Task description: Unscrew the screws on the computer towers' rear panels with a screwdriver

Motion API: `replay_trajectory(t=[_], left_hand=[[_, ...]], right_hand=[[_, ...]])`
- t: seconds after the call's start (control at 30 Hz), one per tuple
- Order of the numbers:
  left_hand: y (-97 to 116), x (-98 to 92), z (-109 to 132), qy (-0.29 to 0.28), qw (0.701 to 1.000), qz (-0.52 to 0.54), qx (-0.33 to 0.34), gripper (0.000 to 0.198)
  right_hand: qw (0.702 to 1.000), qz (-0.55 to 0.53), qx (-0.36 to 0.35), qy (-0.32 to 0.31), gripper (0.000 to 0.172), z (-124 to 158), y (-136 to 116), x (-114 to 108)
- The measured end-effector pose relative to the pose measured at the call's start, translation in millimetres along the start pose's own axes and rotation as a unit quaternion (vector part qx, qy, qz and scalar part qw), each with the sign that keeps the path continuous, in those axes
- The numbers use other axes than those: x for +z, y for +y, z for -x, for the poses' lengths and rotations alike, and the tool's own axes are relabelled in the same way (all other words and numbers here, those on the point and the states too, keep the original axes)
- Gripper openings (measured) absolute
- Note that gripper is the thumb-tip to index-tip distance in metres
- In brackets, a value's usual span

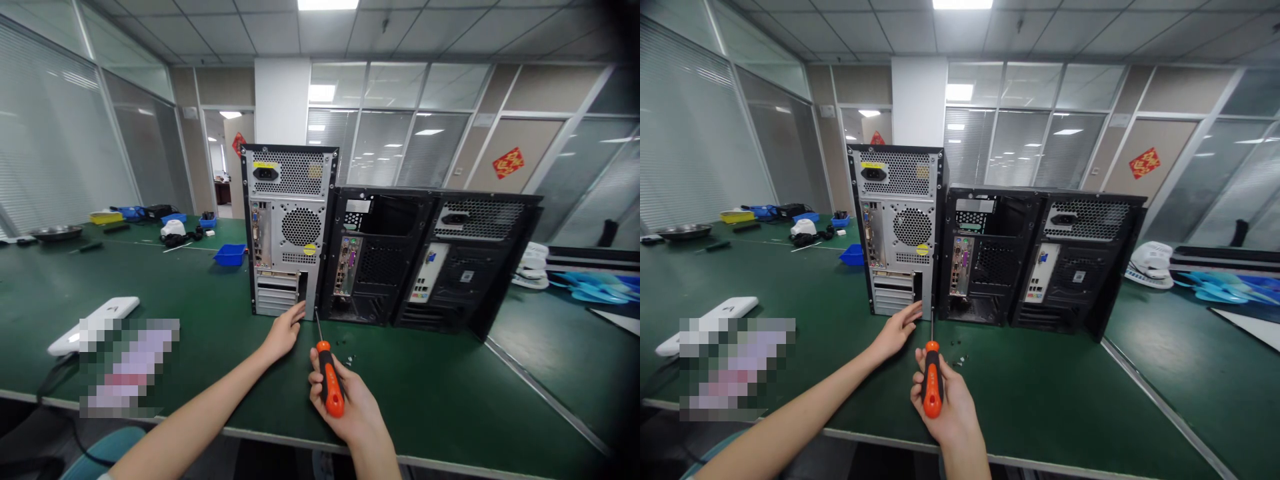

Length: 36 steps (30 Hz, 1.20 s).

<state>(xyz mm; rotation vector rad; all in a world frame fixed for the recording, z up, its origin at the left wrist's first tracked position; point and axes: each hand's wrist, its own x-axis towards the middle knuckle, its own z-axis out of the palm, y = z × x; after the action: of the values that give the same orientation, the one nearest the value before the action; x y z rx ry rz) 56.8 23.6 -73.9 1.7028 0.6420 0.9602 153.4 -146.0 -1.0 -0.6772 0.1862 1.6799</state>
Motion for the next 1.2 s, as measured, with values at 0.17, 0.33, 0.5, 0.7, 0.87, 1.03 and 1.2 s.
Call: replay_trajectory(t=[0.17, 0.33, 0.5, 0.7, 0.87, 1.03, 1.2], left_hand=[[0.3, -1.1, 0.5, -0.003, 1.0, 0.006, 0.004, 0.068], [1.2, -1.4, 0.8, -0.003, 1.0, 0.007, 0.003, 0.068], [1.2, -0.5, 0.2, 0.0, 1.0, 0.003, 0.003, 0.068], [0.0, -1.4, 0.1, 0.0, 1.0, 0.003, 0.003, 0.067], [-2.0, -1.6, -0.4, -0.002, 1.0, 0.007, 0.001, 0.067], [-1.8, -1.4, -0.3, -0.003, 1.0, 0.01, 0.002, 0.067], [0.9, -1.9, 0.1, -0.006, 1.0, 0.009, -0.001, 0.067]], right_hand=[[0.999, 0.026, -0.019, 0.003, 0.025, -0.9, 1.0, 0.6], [0.996, 0.064, -0.062, 0.014, 0.018, -3.5, 4.0, 3.1], [0.993, 0.079, -0.074, 0.035, 0.002, -3.9, 5.3, 4.8], [0.994, 0.061, -0.065, 0.065, 0.004, -3.9, 2.7, 7.2], [0.995, 0.039, -0.061, 0.064, 0.009, -1.8, 0.4, 8.8], [0.998, 0.01, -0.043, 0.043, 0.009, -1.6, -0.6, 6.4], [0.999, 0.001, -0.035, 0.029, 0.014, -2.0, 0.8, 6.8]])
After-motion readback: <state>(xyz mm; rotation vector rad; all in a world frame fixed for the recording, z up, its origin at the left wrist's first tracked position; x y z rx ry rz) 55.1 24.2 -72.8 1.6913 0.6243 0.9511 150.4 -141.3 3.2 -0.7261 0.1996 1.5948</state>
